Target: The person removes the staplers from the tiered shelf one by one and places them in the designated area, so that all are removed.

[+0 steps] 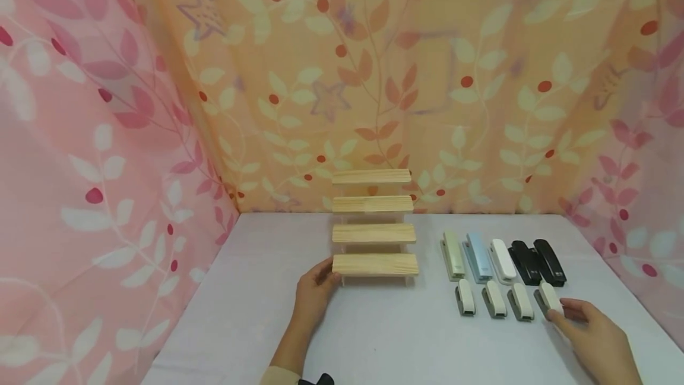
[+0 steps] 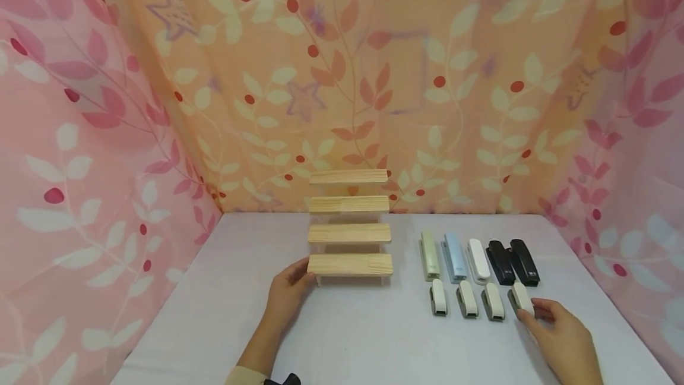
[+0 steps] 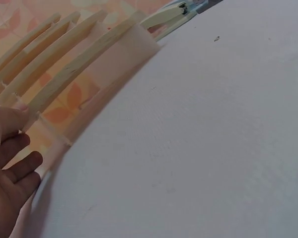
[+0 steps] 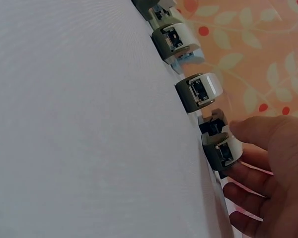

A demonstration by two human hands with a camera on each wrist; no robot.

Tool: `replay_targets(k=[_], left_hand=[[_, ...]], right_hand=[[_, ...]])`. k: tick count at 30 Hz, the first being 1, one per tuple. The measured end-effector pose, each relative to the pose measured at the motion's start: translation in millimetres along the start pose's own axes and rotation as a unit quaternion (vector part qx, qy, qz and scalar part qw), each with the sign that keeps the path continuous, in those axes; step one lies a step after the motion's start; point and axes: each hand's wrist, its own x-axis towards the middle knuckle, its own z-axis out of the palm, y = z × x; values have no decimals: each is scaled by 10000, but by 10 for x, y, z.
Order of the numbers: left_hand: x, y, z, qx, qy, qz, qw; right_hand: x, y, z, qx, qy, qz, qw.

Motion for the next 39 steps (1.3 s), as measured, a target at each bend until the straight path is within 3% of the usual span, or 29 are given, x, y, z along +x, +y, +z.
replay_targets(k=[3,7,12,16,26,35,39], left_hand=[[-16,28,-15,-217,-130,-157,9996],[-24,82,-59,-309,-373,-329,9983],[3,198,-150,8,-708,-202,9973],[12,256,-246,144,-989,-83,9950],[-54,416,-547,723,-1497,218,9858],[-27,524,-833,772,-1439,337,9860],[-58,509,-939,880,-1444,302,9851]], right_hand=[[-14,-75,-40,201,170,188,9995],[-38,-142,-98,241,369,-4,9990],[-46,-187,-185,190,538,-311,9979],[-60,-269,-274,98,426,-477,9979],[-67,-362,-475,-573,658,-1791,9799],[6,-218,-624,-1143,507,-1964,9725],[-9,-151,-649,-1360,584,-2283,9623]])
